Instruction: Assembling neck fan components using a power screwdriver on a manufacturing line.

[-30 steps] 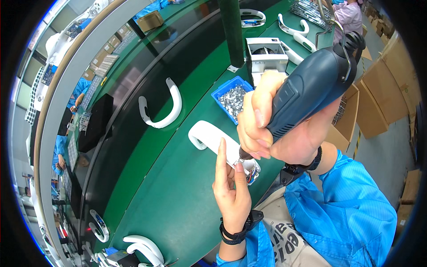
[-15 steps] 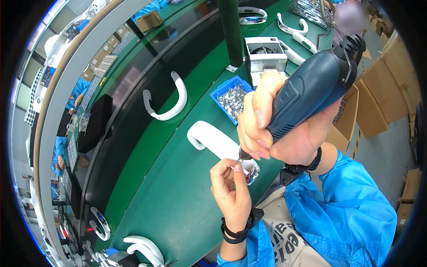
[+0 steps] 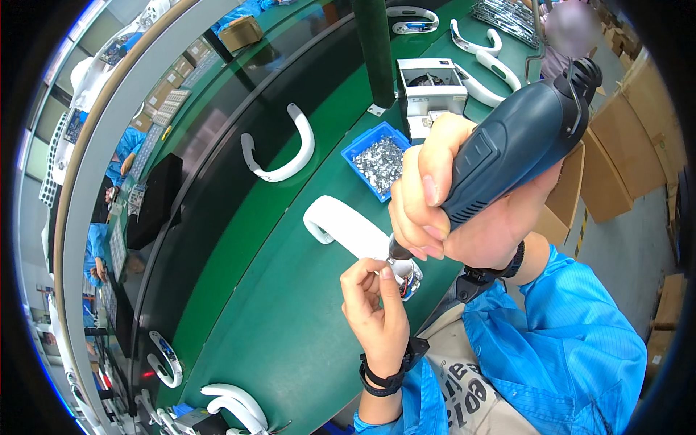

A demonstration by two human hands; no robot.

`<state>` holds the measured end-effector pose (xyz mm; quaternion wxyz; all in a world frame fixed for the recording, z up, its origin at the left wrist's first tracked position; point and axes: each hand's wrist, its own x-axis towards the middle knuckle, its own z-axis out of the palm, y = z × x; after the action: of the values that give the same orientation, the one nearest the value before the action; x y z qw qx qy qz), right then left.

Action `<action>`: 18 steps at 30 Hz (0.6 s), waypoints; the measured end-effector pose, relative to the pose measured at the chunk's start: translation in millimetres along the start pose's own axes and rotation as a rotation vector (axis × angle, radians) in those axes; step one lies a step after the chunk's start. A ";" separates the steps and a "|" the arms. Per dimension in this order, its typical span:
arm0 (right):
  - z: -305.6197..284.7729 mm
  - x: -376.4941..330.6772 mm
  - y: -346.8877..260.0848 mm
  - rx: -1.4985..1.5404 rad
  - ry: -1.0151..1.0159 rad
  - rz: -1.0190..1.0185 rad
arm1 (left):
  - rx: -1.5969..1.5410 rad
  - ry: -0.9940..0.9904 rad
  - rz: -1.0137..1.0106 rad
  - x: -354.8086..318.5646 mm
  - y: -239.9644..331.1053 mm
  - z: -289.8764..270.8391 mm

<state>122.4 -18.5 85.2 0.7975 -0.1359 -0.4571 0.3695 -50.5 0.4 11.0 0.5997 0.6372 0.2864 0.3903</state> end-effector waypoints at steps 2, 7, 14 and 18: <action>0.3 -0.2 1.5 -0.002 0.000 0.007 | -0.018 0.008 -0.007 -0.5 -0.8 -0.4; 1.6 -0.6 0.9 0.002 0.010 0.002 | -0.033 0.006 -0.017 -1.2 -3.2 -2.4; 2.2 -2.3 1.9 0.006 -0.022 -0.016 | -0.034 -0.017 -0.038 -3.5 -3.9 -7.2; 4.0 -2.8 2.3 -0.007 -0.007 -0.027 | -0.039 -0.023 -0.039 -2.7 -2.9 -7.3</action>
<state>117.1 -19.4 84.3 0.8002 -0.1312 -0.4631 0.3578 -57.8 2.4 7.6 0.6228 0.6240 0.2844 0.3767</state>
